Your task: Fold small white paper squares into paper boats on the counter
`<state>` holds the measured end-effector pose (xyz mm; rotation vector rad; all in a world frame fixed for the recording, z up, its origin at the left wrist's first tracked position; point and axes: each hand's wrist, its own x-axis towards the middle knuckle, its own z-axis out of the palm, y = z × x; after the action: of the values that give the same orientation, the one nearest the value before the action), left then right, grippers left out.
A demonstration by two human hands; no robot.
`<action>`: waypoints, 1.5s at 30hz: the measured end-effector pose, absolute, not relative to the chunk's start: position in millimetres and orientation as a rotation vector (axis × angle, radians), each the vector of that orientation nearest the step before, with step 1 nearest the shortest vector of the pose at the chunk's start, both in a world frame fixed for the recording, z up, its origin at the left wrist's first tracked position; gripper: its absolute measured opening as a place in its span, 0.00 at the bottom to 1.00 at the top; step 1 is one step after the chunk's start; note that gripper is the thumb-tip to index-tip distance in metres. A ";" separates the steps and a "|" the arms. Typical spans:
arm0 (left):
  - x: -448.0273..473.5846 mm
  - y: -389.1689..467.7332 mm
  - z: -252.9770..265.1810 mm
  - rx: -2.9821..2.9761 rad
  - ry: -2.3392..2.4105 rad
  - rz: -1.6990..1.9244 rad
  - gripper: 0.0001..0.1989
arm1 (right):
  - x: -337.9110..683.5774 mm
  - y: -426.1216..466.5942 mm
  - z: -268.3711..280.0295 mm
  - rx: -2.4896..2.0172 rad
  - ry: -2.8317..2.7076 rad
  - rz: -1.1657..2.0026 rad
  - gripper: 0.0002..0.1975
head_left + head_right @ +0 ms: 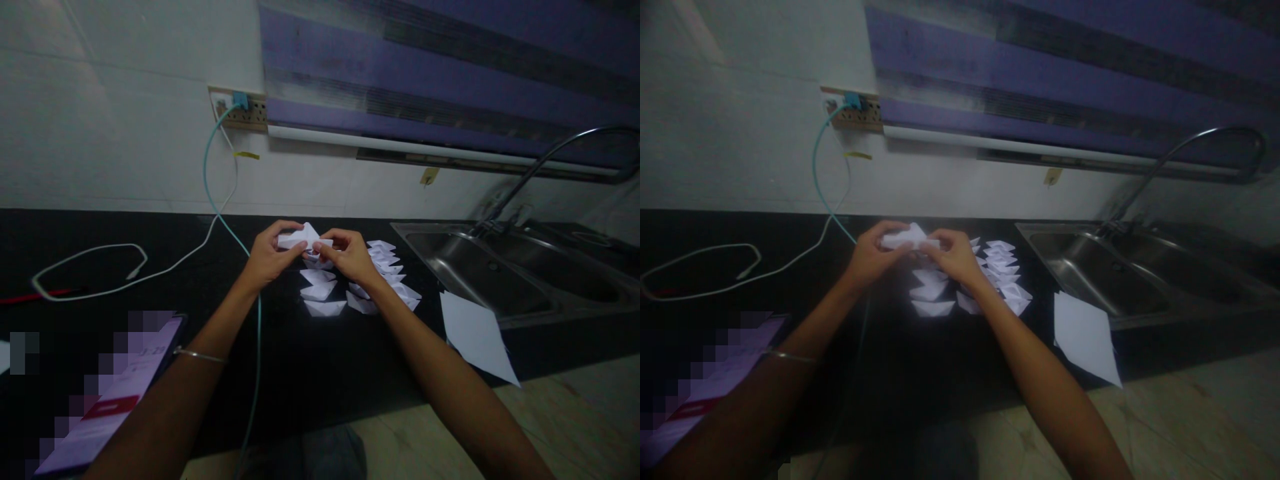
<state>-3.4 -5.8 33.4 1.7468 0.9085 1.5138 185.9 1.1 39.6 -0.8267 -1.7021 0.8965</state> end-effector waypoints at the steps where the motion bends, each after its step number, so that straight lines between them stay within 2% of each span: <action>1: -3.2 -6.2 33.4 1.732 0.899 1.513 0.19 | 185.8 1.0 39.6 -0.817 -1.683 0.922 0.13; 9: -4.1 -6.7 35.5 1.654 0.940 1.467 0.24 | 189.4 4.8 36.6 -0.813 -1.584 1.089 0.21; 19: -9.9 -4.9 34.8 1.641 0.938 1.409 0.19 | 191.9 8.0 34.6 -0.847 -1.524 1.156 0.17; 34: -17.2 -0.4 30.0 1.685 0.796 1.320 0.21 | 189.9 6.6 34.7 -0.849 -1.544 1.169 0.18; 45: -20.5 -6.1 38.6 1.901 0.990 1.223 0.22 | 190.7 12.2 28.1 -0.889 -1.600 1.139 0.16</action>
<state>-20.5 -6.1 38.6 1.9006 0.9905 1.2230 190.7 12.2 28.1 -0.8891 -1.6002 1.1390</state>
